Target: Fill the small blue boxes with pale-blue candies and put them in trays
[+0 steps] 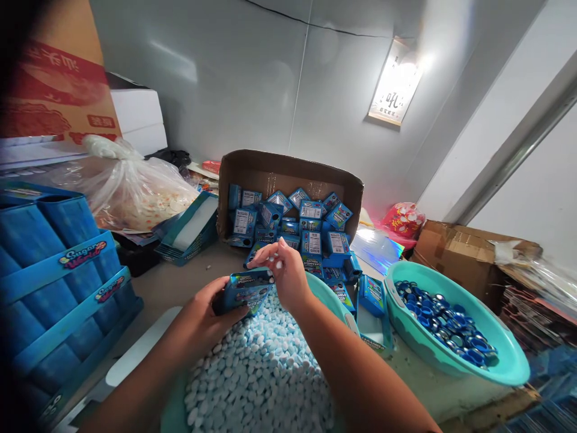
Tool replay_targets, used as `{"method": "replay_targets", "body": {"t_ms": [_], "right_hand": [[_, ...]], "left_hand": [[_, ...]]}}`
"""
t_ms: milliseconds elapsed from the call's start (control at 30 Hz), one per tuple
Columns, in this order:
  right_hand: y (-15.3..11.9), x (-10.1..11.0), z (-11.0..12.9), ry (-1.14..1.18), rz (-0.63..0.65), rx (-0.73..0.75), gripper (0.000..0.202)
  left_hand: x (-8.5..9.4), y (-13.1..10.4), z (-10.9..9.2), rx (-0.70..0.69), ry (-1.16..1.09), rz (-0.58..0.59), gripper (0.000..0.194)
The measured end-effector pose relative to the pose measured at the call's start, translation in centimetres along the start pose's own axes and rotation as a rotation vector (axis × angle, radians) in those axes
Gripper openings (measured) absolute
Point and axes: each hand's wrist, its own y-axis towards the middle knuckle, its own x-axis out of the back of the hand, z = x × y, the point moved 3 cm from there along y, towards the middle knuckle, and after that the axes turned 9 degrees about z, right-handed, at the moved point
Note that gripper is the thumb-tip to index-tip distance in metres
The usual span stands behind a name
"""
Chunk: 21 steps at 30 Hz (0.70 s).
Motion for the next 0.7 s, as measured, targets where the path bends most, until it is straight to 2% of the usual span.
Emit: {"method": "replay_targets", "body": {"t_ms": [500, 700], "right_hand": [[-0.07, 0.02, -0.51, -0.125, 0.035, -0.032, 0.057], [-0.16, 0.10, -0.79, -0.131, 0.022, -0.027, 0.061]], "left_hand": [[-0.13, 0.10, 0.57, 0.042, -0.018, -0.003, 0.047], [0.03, -0.05, -0.03, 0.054, -0.025, -0.031, 0.049]]}}
